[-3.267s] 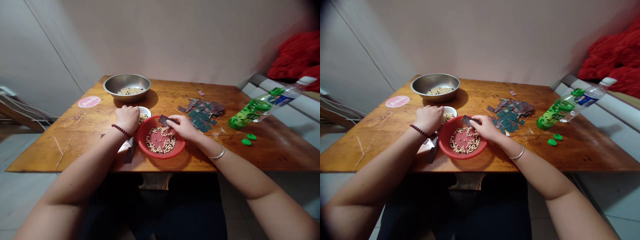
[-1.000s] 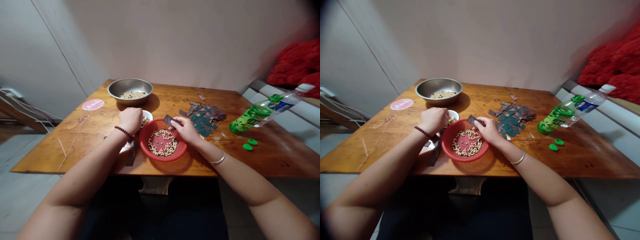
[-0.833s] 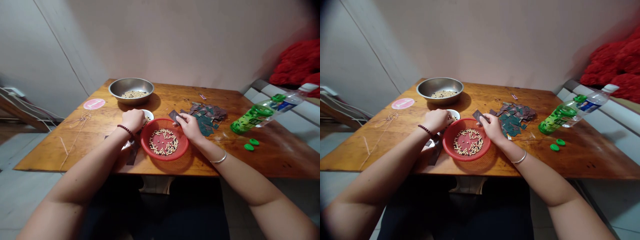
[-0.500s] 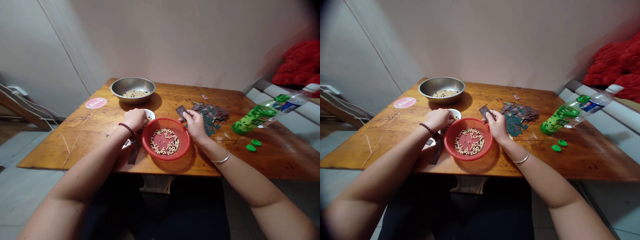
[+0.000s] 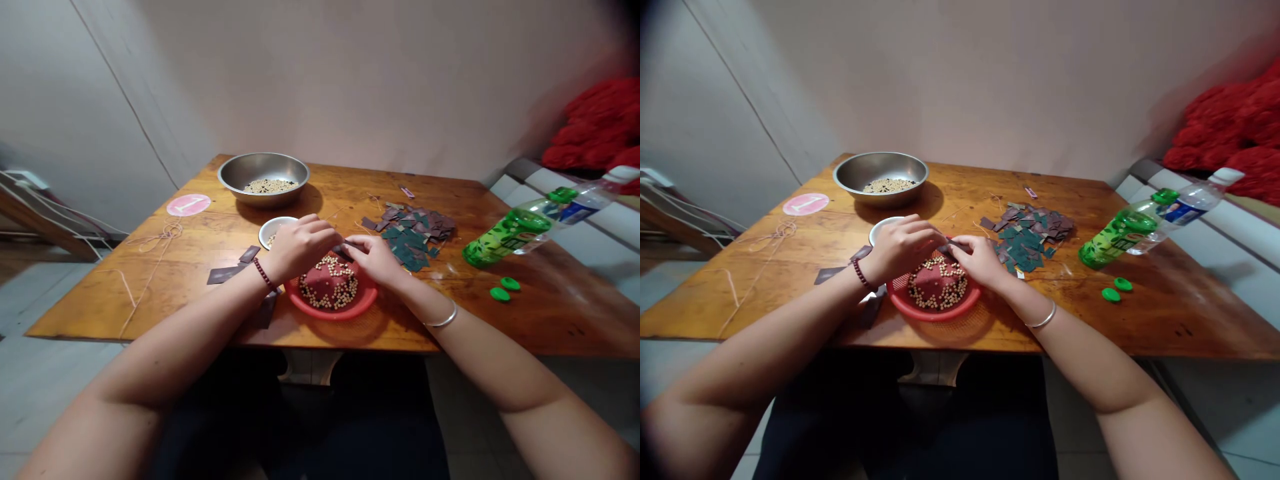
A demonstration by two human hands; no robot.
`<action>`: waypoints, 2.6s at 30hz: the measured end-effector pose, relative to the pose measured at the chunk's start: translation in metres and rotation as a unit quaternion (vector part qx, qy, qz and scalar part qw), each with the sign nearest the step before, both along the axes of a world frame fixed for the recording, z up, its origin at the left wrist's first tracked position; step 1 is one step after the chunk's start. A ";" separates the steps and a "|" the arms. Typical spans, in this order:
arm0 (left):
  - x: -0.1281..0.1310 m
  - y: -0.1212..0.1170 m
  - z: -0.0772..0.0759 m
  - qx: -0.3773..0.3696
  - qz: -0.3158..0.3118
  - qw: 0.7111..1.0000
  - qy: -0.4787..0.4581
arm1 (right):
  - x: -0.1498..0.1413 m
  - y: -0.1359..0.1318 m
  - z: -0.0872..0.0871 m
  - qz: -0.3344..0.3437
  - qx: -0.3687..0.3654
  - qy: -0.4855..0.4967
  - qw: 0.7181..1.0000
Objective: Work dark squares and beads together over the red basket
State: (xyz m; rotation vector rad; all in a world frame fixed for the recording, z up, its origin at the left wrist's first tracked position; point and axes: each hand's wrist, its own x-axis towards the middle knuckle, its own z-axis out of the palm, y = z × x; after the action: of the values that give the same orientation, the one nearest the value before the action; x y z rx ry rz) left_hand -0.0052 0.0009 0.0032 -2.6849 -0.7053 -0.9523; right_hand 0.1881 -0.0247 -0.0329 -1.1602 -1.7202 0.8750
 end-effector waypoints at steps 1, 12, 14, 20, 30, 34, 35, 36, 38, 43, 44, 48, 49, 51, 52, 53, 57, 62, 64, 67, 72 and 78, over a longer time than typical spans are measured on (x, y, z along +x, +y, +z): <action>0.000 0.000 -0.002 -0.001 0.000 1.000 0.011 | 0.000 0.000 0.000 0.013 -0.004 0.012 1.000; -0.001 -0.006 0.001 0.006 0.035 0.998 0.051 | -0.001 0.001 0.004 0.045 -0.026 0.061 0.997; -0.001 -0.007 0.003 0.016 0.038 0.997 0.058 | -0.001 0.001 0.004 0.046 -0.023 0.056 0.997; -0.001 -0.006 0.002 0.016 0.040 0.996 0.073 | 0.000 0.004 0.002 0.040 -0.017 0.070 0.997; -0.001 -0.006 0.000 0.010 0.042 0.997 0.072 | -0.002 0.005 0.006 0.018 -0.045 0.120 0.992; 0.001 -0.006 -0.002 -0.031 0.053 0.998 0.021 | -0.001 0.005 0.004 0.020 -0.023 0.092 0.995; 0.002 -0.006 -0.003 -0.047 0.057 0.997 0.005 | -0.001 0.004 0.004 0.023 -0.021 0.084 0.996; 0.003 -0.006 -0.003 -0.064 0.060 0.996 -0.011 | -0.001 0.004 0.003 0.025 -0.020 0.076 0.997; 0.005 -0.006 -0.004 -0.095 0.062 0.993 -0.034 | -0.001 0.002 0.003 0.025 -0.018 0.062 0.998; 0.007 -0.006 -0.003 -0.110 0.058 0.991 -0.045 | -0.001 0.001 0.004 0.022 -0.009 0.052 0.998; 0.007 -0.006 -0.003 -0.106 0.059 0.992 -0.039 | -0.001 0.001 0.004 0.024 -0.008 0.052 0.998; 0.006 -0.006 -0.003 -0.100 0.066 0.992 -0.033 | -0.001 0.001 0.005 0.032 -0.010 0.055 0.998; 0.006 -0.006 -0.003 -0.101 0.064 0.992 -0.038 | -0.001 0.001 0.005 0.034 -0.011 0.056 0.998; 0.006 -0.005 -0.004 -0.104 0.051 0.992 -0.050 | -0.002 0.001 0.005 0.035 -0.015 0.060 0.997; 0.006 -0.005 -0.004 -0.106 0.039 0.992 -0.053 | -0.002 0.001 0.005 0.035 -0.017 0.063 0.997; 0.007 -0.004 -0.004 -0.107 0.024 0.992 -0.054 | -0.002 0.001 0.005 0.035 -0.020 0.066 0.997; 0.006 -0.002 -0.006 -0.108 -0.025 0.992 -0.051 | -0.003 0.000 0.005 0.038 -0.028 0.080 0.996; 0.007 -0.002 -0.006 -0.111 0.040 0.988 -0.101 | -0.005 -0.002 0.009 0.050 -0.038 0.100 0.993; 0.007 -0.003 -0.006 -0.121 0.040 0.987 -0.097 | -0.006 -0.002 0.009 0.051 -0.042 0.099 0.993; 0.007 -0.003 -0.006 -0.126 0.032 0.988 -0.082 | -0.005 -0.002 0.008 0.050 -0.039 0.091 0.994; 0.007 -0.003 -0.007 -0.115 0.061 0.987 -0.092 | -0.005 -0.001 0.006 0.052 -0.035 0.095 0.994; 0.007 -0.003 -0.008 -0.095 0.080 0.989 -0.076 | -0.005 -0.001 0.006 0.052 -0.034 0.098 0.993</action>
State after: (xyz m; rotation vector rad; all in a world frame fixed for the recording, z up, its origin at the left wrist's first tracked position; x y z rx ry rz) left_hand 0.0020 -0.0016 -0.0051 -2.6814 -1.0767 -1.1080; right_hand 0.1829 -0.0255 -0.0268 -1.0003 -1.6110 1.0815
